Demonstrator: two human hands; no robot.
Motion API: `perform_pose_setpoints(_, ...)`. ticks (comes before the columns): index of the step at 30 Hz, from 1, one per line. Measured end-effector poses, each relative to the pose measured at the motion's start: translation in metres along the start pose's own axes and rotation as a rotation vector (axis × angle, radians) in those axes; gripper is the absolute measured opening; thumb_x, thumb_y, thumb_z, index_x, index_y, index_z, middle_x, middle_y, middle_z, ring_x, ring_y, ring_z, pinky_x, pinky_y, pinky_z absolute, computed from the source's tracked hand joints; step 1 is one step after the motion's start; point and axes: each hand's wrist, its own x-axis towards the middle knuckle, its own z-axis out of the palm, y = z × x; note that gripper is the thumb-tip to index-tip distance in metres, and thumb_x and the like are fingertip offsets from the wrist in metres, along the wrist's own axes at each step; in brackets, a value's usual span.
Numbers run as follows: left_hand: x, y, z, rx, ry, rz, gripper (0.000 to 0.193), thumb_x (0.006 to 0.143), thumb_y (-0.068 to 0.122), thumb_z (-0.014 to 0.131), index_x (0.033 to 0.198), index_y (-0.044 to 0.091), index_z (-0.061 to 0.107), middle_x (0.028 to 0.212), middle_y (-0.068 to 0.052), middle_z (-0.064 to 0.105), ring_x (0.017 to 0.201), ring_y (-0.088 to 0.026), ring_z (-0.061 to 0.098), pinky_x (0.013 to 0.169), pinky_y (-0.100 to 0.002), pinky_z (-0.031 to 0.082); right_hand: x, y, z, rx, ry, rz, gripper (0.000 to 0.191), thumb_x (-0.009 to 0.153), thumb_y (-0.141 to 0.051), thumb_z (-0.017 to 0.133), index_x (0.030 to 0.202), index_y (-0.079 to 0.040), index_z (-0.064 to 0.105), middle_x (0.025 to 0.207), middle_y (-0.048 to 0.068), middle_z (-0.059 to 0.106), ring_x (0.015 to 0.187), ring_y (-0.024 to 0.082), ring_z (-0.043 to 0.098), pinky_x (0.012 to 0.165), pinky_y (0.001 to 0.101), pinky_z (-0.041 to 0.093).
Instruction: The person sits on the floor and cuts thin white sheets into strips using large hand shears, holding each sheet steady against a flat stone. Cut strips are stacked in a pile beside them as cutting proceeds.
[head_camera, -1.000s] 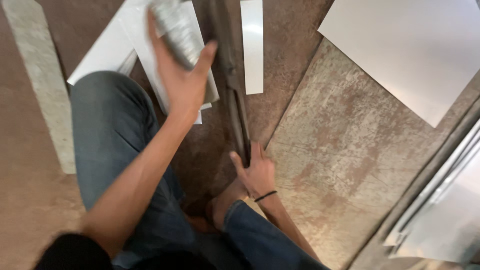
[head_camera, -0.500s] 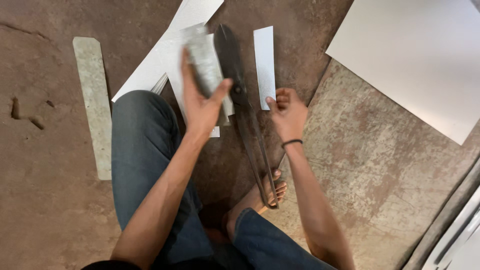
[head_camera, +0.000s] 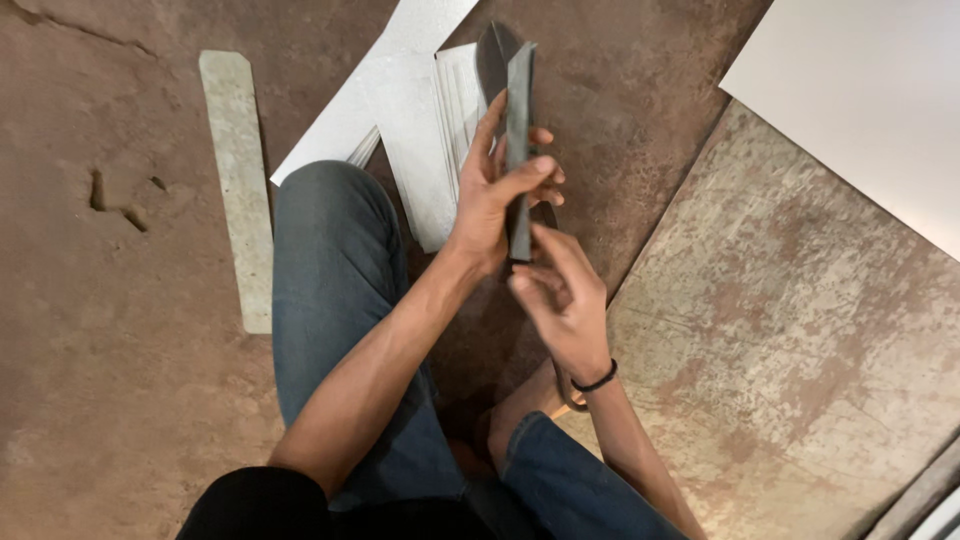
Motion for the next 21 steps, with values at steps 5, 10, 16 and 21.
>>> perform_pose_setpoints(5, -0.008, 0.011, 0.004, -0.505, -0.256, -0.176, 0.073, 0.100, 0.014, 0.054, 0.162, 0.001, 0.020, 0.133, -0.021, 0.055, 0.111, -0.030, 0.064, 0.093, -0.042, 0.057, 0.004, -0.009, 0.002, -0.451, 0.022, -0.285, 0.040, 0.085, -0.008, 0.087, 0.122, -0.004, 0.072, 0.124, 0.007, 0.069, 0.103, 0.020, 0.073, 0.088, 0.0309, 0.062)
perform_pose_setpoints(10, -0.016, 0.023, 0.015, -0.521, -0.353, -0.239, 0.087, 0.093, 0.025, 0.054, 0.169, 0.006, 0.018, 0.137, -0.022, 0.052, 0.114, -0.028, 0.058, 0.099, -0.038, 0.048, 0.008, -0.017, -0.006, -0.577, 0.018, -0.478, 0.035, 0.084, -0.012, 0.089, 0.114, -0.006, 0.073, 0.121, 0.002, 0.068, 0.102, 0.021, 0.073, 0.089, 0.0322, 0.061)
perform_pose_setpoints(16, -0.015, 0.032, 0.025, -0.500, -0.379, -0.249, 0.092, 0.091, 0.023, 0.055, 0.170, 0.004, 0.014, 0.142, -0.025, 0.050, 0.116, -0.029, 0.058, 0.106, -0.039, 0.045, 0.011, -0.024, -0.008, -0.644, -0.030, -0.543, 0.037, 0.083, -0.011, 0.087, 0.117, -0.005, 0.073, 0.119, 0.005, 0.066, 0.095, 0.021, 0.071, 0.083, 0.0333, 0.059)
perform_pose_setpoints(21, -0.011, 0.023, 0.017, -0.354, -0.301, -0.202, 0.082, 0.095, 0.011, 0.059, 0.166, 0.001, 0.020, 0.149, -0.027, 0.048, 0.125, -0.032, 0.060, 0.110, -0.043, 0.049, 0.007, -0.015, -0.008, -0.611, -0.013, -0.476, 0.039, 0.088, -0.012, 0.085, 0.122, -0.007, 0.067, 0.123, 0.006, 0.065, 0.104, 0.024, 0.071, 0.090, 0.0342, 0.060)
